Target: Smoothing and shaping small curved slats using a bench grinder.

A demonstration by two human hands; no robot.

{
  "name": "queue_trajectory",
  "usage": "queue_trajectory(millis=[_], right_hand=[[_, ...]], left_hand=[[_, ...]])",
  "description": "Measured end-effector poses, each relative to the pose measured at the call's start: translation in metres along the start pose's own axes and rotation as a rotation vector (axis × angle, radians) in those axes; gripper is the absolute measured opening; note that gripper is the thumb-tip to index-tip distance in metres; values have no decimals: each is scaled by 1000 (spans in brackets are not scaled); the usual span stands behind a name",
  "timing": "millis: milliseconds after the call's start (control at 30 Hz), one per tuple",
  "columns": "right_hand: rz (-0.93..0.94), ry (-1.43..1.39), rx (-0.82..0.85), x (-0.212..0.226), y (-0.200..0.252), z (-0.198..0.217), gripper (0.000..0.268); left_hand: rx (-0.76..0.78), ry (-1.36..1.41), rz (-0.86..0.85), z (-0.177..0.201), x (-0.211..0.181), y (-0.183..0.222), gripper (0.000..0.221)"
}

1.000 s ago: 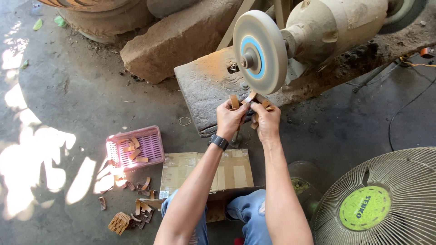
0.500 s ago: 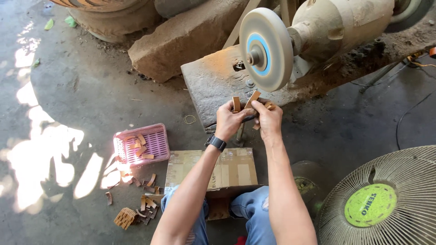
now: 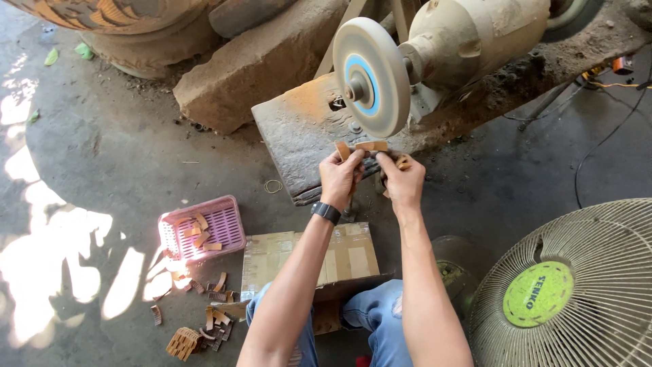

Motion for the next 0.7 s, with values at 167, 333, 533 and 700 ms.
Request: queue_trajectory(millis=[167,333,533,700], right_hand=[[92,-169,-182,-3,-16,2,13],[83,-284,-218,-7,-23,-24,10],[-34,-285,-87,-18,-16,-53,11],[-173,-167,-10,-7,-6,-43,12]], left_hand=[[33,-20,89,-35,-2,-2,17],[-6,60,53,-24,0,-14,16],[-38,37,-135,17,-12,-9,13],[-77,-347,-551,17,-37,14,22]])
Point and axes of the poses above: each hand's wrist, its own y-axis away from the middle knuckle, its own z-axis out of the back of the hand, x = y × z, the point moved 4 cm from there along -y, towards the middle knuckle, and after that the axes turned 2 degrees about -y, right-handed, at the moved point
